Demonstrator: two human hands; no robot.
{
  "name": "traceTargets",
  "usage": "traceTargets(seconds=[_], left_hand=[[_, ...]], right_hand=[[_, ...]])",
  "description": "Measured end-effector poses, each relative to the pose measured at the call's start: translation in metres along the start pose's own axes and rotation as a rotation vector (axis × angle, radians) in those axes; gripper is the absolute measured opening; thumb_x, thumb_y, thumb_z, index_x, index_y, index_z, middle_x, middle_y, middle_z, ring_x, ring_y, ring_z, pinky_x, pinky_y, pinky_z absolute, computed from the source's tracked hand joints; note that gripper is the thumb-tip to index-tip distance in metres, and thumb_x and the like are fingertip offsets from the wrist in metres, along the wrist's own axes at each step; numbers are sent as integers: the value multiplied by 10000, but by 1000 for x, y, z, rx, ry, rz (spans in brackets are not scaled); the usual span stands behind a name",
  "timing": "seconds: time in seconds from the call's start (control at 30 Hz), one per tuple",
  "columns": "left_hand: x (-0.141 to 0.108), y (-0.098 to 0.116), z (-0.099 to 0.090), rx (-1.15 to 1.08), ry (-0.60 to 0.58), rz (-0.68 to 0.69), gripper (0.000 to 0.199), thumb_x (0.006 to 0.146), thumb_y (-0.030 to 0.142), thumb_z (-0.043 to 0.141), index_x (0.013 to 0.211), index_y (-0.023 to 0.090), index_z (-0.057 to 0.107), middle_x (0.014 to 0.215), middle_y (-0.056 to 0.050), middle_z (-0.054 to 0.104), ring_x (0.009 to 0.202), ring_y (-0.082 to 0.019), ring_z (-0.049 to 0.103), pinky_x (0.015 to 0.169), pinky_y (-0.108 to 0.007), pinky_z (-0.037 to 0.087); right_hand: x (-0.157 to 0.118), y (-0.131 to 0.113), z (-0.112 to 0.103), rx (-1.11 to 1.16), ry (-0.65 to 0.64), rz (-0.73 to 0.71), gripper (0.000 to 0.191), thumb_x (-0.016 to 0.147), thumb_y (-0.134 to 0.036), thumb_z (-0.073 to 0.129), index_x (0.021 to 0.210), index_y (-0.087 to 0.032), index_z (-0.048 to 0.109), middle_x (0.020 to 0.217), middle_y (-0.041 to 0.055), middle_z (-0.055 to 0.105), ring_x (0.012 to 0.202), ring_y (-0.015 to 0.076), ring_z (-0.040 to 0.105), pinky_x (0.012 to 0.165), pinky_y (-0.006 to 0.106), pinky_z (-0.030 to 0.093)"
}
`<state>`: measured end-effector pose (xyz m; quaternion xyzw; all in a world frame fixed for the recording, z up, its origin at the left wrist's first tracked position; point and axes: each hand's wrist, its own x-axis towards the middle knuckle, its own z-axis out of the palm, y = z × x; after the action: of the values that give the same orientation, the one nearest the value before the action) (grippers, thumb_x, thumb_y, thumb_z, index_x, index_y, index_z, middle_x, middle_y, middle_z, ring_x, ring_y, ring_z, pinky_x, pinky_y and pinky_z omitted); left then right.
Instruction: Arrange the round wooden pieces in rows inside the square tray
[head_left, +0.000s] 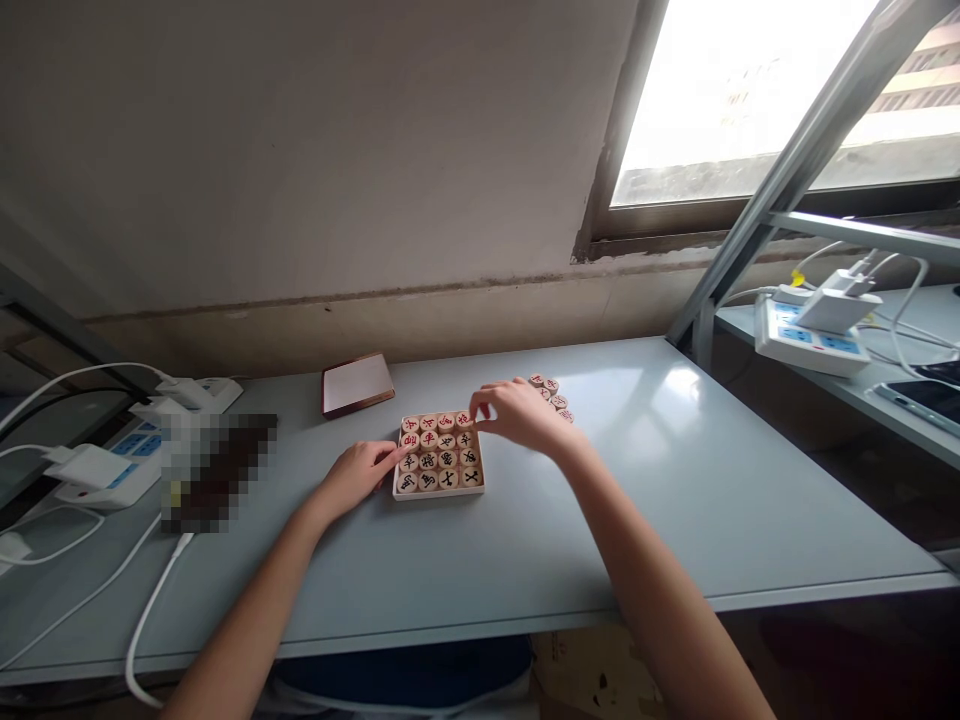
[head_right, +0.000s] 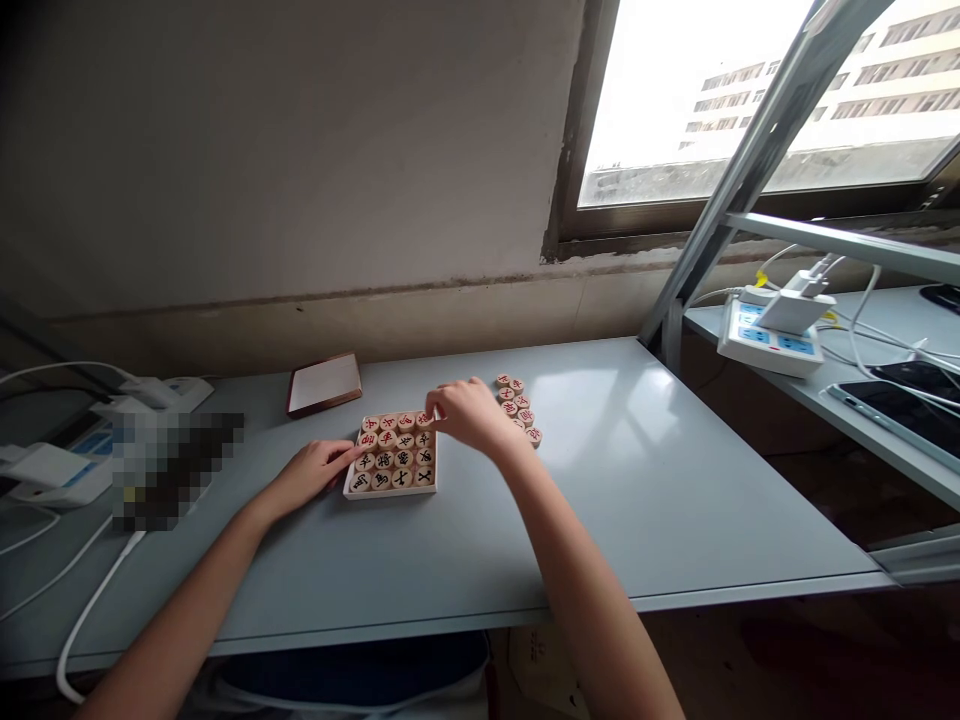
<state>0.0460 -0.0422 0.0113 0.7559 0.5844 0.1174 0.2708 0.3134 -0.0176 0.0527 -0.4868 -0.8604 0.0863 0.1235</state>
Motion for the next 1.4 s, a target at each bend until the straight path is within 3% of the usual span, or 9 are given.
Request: traceTargets(seconds=[0.2,0.33,0.47,0.63,0.77,0.87,1.07,1.27,1.4], left_hand=[[0,0,0,9,-7,-4,477,849,588,340,589,196,423,469,35,448,501,-143,424,552,-238,294],[0,-1,-1,13,-8,7,473,854,562,342,562,193,382,469,33,448,507,-141,425,567,-241,298],[-1,0,-4,2,-44,13,487,854,557,343,537,188,360,466,30,437,508,-135,407,567,-242,294],[-1,-1,-6,-5,-72,36,450,835,533,386,551,184,376,511,33,426,540,-129,380,550,-239,267],[0,-4,-6,12,-80,58,431,827,517,405,562,178,395,538,32,406,561,-126,370,550,-238,253],[1,-5,-6,24,-88,71,428,829,515,403,571,173,414,546,34,370,569,-123,345,548,-236,243],[2,-5,-5,47,-91,56,438,833,504,394,554,167,416,545,31,354,570,-120,325,540,-242,222],[2,-5,-5,44,-89,55,435,834,499,396,561,163,435,548,29,379,569,-118,330,536,-244,222],[2,-4,-5,45,-85,60,433,835,492,396,557,163,436,550,30,386,568,-116,329,538,-244,226]], right_hand=[[-21,45,-19,-58,-297,305,351,644,-209,714,982,-241,627,865,19,645,828,181,590,579,246,358],[-22,55,-12,-37,-394,350,376,603,-136,722,950,-251,633,815,0,637,814,168,593,542,228,374],[-20,58,-4,-18,-366,313,221,601,-101,709,777,-229,666,800,22,622,848,172,579,550,220,392],[-19,50,-10,89,-296,324,85,669,-243,688,750,-218,685,870,65,603,889,200,552,550,231,392],[-10,26,-12,192,-126,125,138,745,-355,649,819,-244,683,816,21,626,779,155,548,626,244,378],[1,3,0,243,-29,-47,147,790,-325,619,903,-243,665,822,-1,648,704,119,547,622,229,352],[10,-25,26,43,37,-190,125,824,-263,587,916,-211,652,862,19,682,738,137,591,708,255,319],[11,-24,32,-56,53,-193,233,826,-289,606,1036,-194,573,935,41,683,800,160,608,711,269,287],[10,-22,32,-129,51,-153,211,801,-341,640,928,-190,566,837,17,678,736,152,594,694,279,262]])
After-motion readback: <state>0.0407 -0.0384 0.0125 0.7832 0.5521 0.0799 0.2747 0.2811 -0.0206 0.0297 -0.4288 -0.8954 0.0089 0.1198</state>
